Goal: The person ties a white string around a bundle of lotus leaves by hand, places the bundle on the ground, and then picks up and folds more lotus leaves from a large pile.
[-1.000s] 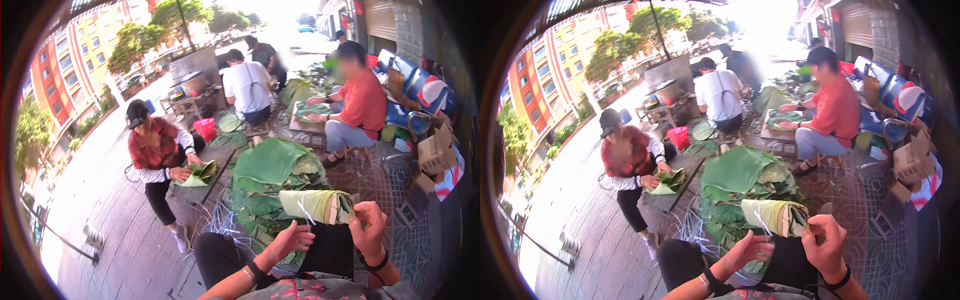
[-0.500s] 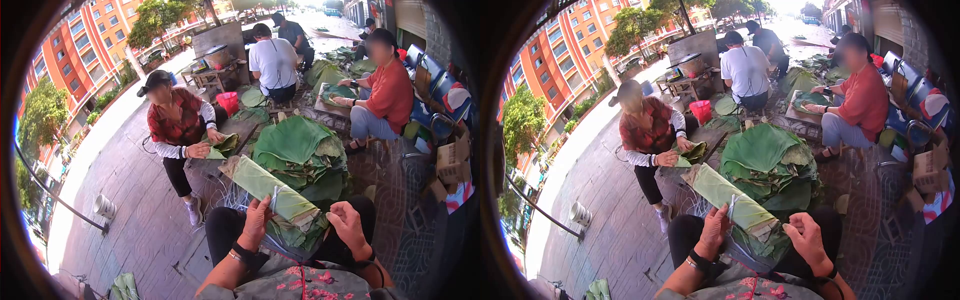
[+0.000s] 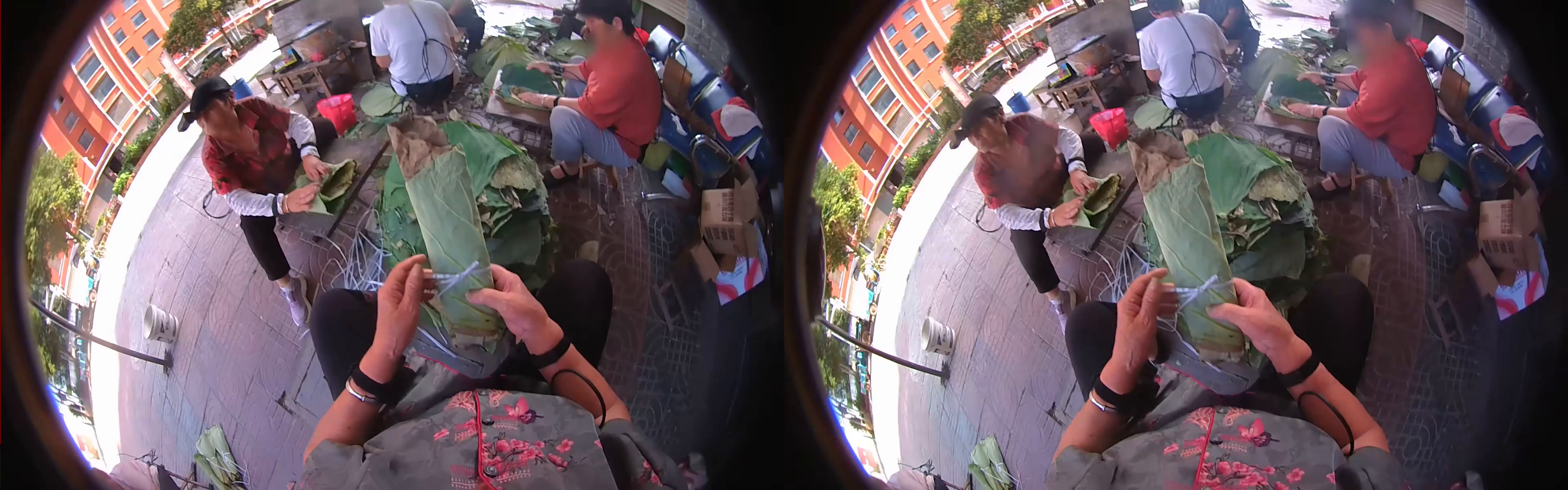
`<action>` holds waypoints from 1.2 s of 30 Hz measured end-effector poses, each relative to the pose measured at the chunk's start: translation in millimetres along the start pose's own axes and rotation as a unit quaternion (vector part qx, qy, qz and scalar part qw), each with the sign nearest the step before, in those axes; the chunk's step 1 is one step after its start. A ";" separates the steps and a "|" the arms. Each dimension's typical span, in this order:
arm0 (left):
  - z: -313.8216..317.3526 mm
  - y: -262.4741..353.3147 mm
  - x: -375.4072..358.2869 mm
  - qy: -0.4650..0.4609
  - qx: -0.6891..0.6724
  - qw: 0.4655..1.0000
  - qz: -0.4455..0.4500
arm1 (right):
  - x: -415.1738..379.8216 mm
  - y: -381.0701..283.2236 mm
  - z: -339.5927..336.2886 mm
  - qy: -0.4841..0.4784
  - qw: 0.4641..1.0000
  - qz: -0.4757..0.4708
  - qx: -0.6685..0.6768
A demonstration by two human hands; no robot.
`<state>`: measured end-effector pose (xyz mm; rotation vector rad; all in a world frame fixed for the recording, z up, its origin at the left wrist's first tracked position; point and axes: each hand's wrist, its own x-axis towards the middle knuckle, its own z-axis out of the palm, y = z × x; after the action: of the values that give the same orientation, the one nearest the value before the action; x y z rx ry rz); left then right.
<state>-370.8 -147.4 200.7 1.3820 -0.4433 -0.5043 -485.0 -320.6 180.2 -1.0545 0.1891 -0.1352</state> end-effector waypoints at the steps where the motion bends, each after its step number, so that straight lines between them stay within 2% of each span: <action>1: -1.3 -1.6 -1.7 0.000 0.012 1.000 0.006 | 3.1 7.5 -7.2 0.011 1.000 0.005 0.010; 4: 0.7 -8.9 -6.1 0.002 0.069 0.997 0.022 | 7.1 21.3 -17.7 0.043 0.998 0.009 0.034; 7: 2.1 -26.7 -5.8 0.002 0.201 0.974 0.104 | 8.1 27.1 -22.8 0.058 0.997 0.026 0.035; 11: 6.3 -34.9 -1.0 0.039 0.243 0.959 0.143 | 11.8 33.7 -25.4 0.061 0.997 0.033 0.035; 12: 6.9 -34.8 -2.2 0.037 0.216 0.972 0.087 | 12.5 34.4 -26.6 0.062 0.997 0.033 0.031; 15: 3.6 -44.9 2.9 0.016 0.182 0.980 0.076 | 15.5 40.4 -31.0 0.054 0.998 0.032 0.010; 19: 0.6 -49.0 6.2 -0.004 0.258 0.965 0.052 | 16.7 44.8 -31.9 0.046 0.998 0.042 -0.018; 25: -7.1 -53.3 7.1 0.005 0.418 0.898 0.137 | 16.3 44.1 -32.8 0.036 0.997 0.050 -0.042; 28: -9.4 -59.4 9.9 0.010 0.420 0.893 0.159 | 16.1 42.4 -33.8 0.030 0.997 0.064 -0.032; 31: -2.6 -57.2 7.7 0.050 0.276 0.959 0.048 | 16.6 41.9 -33.5 0.033 0.997 0.067 -0.030; 34: 5.6 -47.4 0.8 0.086 0.407 0.905 0.094 | 16.2 40.2 -32.7 0.038 0.997 0.064 -0.025; 36: 10.6 -44.3 -3.8 0.041 0.428 0.898 0.088 | 16.0 39.9 -32.9 0.039 0.997 0.056 -0.029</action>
<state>-383.4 -158.9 158.3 2.1722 -0.7651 -0.0759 -475.9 -332.4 128.1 -1.0949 0.3237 -0.0701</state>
